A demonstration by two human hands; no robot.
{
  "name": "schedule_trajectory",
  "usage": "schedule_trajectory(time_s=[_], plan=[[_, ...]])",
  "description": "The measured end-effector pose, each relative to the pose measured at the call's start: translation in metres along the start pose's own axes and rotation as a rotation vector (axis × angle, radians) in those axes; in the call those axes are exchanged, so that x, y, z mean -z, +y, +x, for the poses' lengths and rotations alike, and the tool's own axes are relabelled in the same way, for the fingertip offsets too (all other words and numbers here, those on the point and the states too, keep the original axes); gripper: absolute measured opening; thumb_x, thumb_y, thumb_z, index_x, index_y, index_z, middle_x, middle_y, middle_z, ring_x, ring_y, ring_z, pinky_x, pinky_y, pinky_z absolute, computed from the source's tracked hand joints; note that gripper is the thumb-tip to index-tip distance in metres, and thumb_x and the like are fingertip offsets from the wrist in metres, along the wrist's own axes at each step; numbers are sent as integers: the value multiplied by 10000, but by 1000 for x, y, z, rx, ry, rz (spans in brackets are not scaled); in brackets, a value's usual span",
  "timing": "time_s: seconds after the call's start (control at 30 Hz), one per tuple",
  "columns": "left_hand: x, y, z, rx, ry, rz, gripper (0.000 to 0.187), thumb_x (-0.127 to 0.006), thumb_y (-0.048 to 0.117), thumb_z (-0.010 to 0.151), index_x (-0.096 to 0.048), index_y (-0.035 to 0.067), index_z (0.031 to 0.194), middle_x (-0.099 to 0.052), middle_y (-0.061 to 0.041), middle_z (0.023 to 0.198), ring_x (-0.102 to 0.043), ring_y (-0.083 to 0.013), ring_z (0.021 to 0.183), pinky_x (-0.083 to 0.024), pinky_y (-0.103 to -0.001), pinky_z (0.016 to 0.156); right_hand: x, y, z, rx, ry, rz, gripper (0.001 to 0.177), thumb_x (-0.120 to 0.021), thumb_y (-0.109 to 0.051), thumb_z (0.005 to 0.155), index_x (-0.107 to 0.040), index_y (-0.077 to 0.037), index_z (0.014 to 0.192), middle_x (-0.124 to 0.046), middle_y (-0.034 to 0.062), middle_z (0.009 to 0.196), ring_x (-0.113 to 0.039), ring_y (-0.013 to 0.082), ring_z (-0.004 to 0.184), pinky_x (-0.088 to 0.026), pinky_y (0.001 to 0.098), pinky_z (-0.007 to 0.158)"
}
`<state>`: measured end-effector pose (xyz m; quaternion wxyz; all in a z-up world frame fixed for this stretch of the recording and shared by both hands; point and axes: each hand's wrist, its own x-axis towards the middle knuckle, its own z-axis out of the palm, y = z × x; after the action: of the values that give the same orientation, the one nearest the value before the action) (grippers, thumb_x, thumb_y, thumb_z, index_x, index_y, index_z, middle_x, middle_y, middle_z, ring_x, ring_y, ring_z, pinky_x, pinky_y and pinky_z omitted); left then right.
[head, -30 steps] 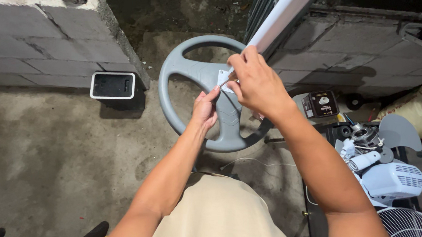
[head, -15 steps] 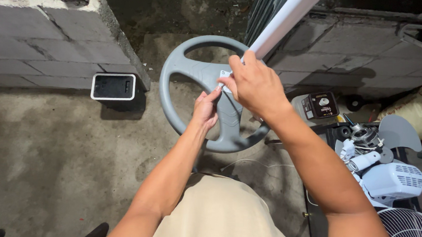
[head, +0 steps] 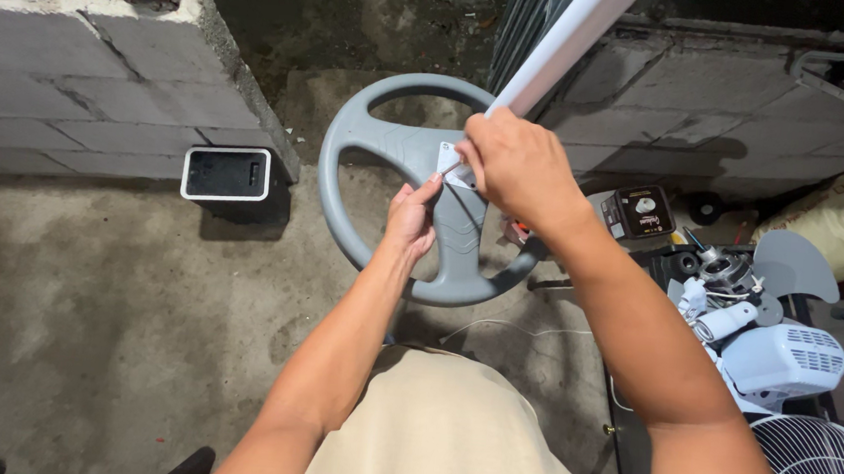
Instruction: The person uses a screwdriver to remove screws from a metal bracket attached to a grey steering wheel. They loosen and remove multiple screws, then detach the bracket and the attached white pole from the steering wheel.
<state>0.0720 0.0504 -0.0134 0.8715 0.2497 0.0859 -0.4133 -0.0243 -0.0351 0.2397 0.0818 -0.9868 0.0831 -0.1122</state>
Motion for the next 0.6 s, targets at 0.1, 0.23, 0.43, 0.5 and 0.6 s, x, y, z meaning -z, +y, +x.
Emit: schedule_trajectory(time_s=[0.1,0.23,0.43,0.5,0.6], plan=[[3,-3,2,-13,-27,-6,178,-690,38,953,-598,3,1102,-696,-119,1062,-698,-201,959,-601,-364,879,3,6,-3,213,101,134,212,-720,-92,836,-621,-112,1022,-561,150,1055,-648,354,997,-544,445,831],[1,-3,2,-27,-8,-14,190,-705,15,953,-562,6,1078,-696,-133,1071,-704,-209,975,-612,-377,900,7,-2,-6,192,192,192,338,-773,-162,817,-613,-23,1080,-548,209,1014,-629,394,923,-519,475,756],[-4,0,-4,2,-25,5,192,-694,44,936,-604,2,1100,-704,-121,1052,-708,-209,943,-614,-378,861,2,-3,1,66,52,-46,165,-743,-119,924,-623,-103,1036,-564,143,1032,-666,344,953,-537,466,775],[-1,0,-2,-9,-1,17,167,-701,30,960,-581,6,1075,-702,-130,1060,-707,-213,962,-616,-386,878,6,-1,-1,162,100,119,188,-694,-80,860,-614,-103,1029,-583,142,1039,-679,337,956,-547,451,754],[-2,-1,-2,-39,-24,16,159,-696,36,964,-602,12,1090,-706,-122,1059,-706,-204,960,-612,-373,875,8,-5,-2,175,151,220,272,-714,-88,823,-598,-43,1064,-563,185,1030,-664,362,908,-536,466,727]])
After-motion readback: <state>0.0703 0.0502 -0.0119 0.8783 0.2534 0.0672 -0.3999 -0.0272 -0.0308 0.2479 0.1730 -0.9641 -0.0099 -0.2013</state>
